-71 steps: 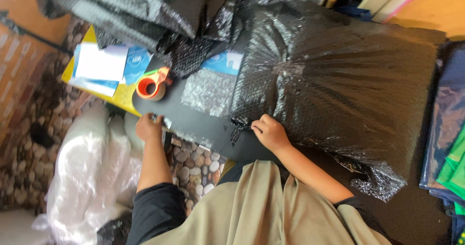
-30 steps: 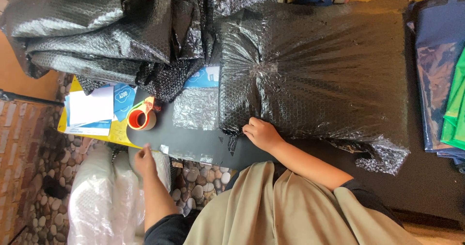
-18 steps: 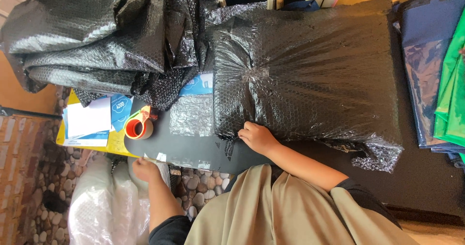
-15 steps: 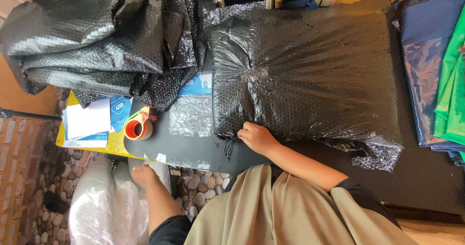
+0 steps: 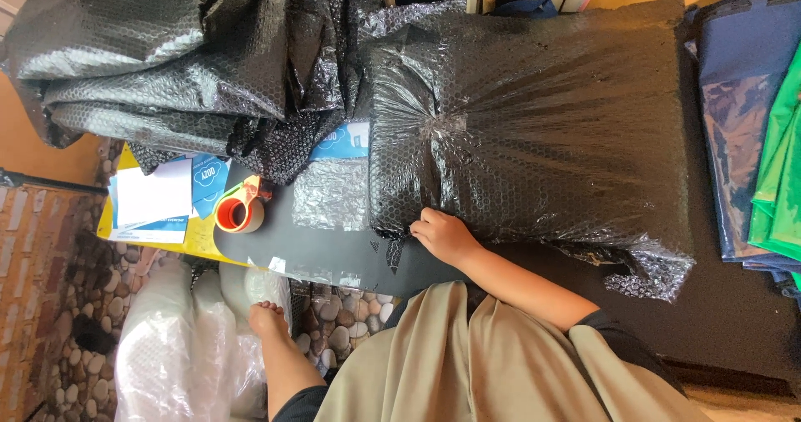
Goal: The person wraps a rectangular item in black bubble wrap, folds the edges, and secures them with clear tape. They then use a small brush to sweep the surface of the wrapped package.
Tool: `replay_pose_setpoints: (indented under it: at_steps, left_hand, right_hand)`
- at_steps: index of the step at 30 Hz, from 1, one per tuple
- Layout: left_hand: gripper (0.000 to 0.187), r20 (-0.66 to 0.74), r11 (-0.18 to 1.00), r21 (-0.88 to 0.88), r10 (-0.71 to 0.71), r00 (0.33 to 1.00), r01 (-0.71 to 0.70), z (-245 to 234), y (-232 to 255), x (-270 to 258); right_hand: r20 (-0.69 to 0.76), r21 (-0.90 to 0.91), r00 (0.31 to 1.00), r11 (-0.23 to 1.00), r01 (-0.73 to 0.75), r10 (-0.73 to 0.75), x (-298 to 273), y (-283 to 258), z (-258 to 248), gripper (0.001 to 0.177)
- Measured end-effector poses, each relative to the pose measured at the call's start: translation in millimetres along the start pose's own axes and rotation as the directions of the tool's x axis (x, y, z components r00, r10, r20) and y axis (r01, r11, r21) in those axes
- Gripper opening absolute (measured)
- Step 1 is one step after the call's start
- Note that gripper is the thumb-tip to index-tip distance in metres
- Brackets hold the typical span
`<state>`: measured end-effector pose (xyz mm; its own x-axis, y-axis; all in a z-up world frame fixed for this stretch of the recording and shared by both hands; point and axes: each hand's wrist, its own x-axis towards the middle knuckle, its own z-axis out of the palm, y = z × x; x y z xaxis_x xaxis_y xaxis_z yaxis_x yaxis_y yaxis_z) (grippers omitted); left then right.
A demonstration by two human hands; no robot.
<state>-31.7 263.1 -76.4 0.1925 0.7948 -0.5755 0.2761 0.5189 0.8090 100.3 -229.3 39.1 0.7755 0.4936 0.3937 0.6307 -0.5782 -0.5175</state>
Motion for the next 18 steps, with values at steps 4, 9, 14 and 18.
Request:
replay_pose_setpoints:
  at_steps: [4,9,14,18]
  left_hand:
    - [0.017,0.062,0.999,-0.044,-0.017,0.998,0.020,-7.8,-1.9,-8.2]
    - [0.010,0.189,1.000,-0.013,0.028,0.982,-0.026,-10.3,-5.4,-23.4]
    - [0.021,0.385,0.993,-0.082,0.107,0.917,-0.081,-24.3,-30.6,-3.2]
    - [0.019,0.357,0.993,-0.093,0.096,0.929,-0.067,-30.6,-32.1,-14.0]
  right_hand:
    - [0.008,0.009,1.000,1.000,0.000,0.000,0.4,-1.5,-2.2,0.011]
    - [-0.009,-0.021,1.000,1.000,0.001,-0.002,0.0,-1.9,-0.8,0.008]
    - [-0.005,-0.020,1.000,1.000,-0.002,0.002,0.4,-3.8,-2.5,0.007]
    - [0.009,-0.034,1.000,0.999,-0.016,0.017,-0.5,-2.4,0.9,0.007]
